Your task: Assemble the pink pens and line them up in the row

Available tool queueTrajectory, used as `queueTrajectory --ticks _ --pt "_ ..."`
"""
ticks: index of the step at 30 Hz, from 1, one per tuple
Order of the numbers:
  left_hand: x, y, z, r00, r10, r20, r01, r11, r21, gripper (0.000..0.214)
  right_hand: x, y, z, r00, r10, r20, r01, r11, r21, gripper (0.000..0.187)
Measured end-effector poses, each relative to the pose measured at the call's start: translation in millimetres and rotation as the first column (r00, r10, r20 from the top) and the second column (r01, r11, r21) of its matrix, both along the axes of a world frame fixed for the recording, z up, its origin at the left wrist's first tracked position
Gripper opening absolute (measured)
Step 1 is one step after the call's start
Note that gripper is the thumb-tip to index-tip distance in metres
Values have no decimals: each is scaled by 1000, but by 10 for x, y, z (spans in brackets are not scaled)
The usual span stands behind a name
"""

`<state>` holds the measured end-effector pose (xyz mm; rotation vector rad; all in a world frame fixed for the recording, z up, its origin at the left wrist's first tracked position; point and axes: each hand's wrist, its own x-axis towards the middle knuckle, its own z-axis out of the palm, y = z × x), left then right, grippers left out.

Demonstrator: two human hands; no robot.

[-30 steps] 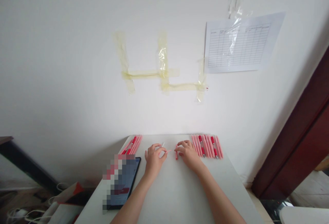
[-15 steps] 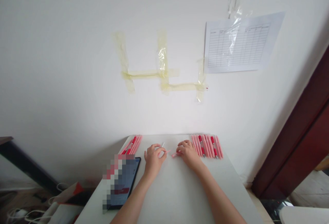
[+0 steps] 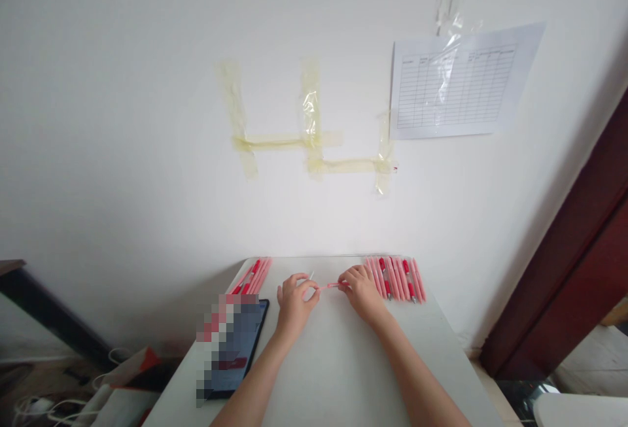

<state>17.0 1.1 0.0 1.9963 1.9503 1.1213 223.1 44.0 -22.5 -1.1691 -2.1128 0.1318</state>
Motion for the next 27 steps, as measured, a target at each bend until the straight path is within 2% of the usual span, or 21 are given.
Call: queueTrajectory --ticks 17,23,27 --pt "9 9 -21 999 -26 -47 25 1000 -9 12 -52 -44 40 996 82 -47 -82 997 -3 10" --pt "-9 29 -31 998 -43 -43 42 999 -24 20 -58 -50 27 990 88 -109 -97 993 -74 7" --pt "-25 54 -62 999 -24 -37 23 1000 -11 32 -53 -18 -23 981 57 -188 -81 989 -122 13"
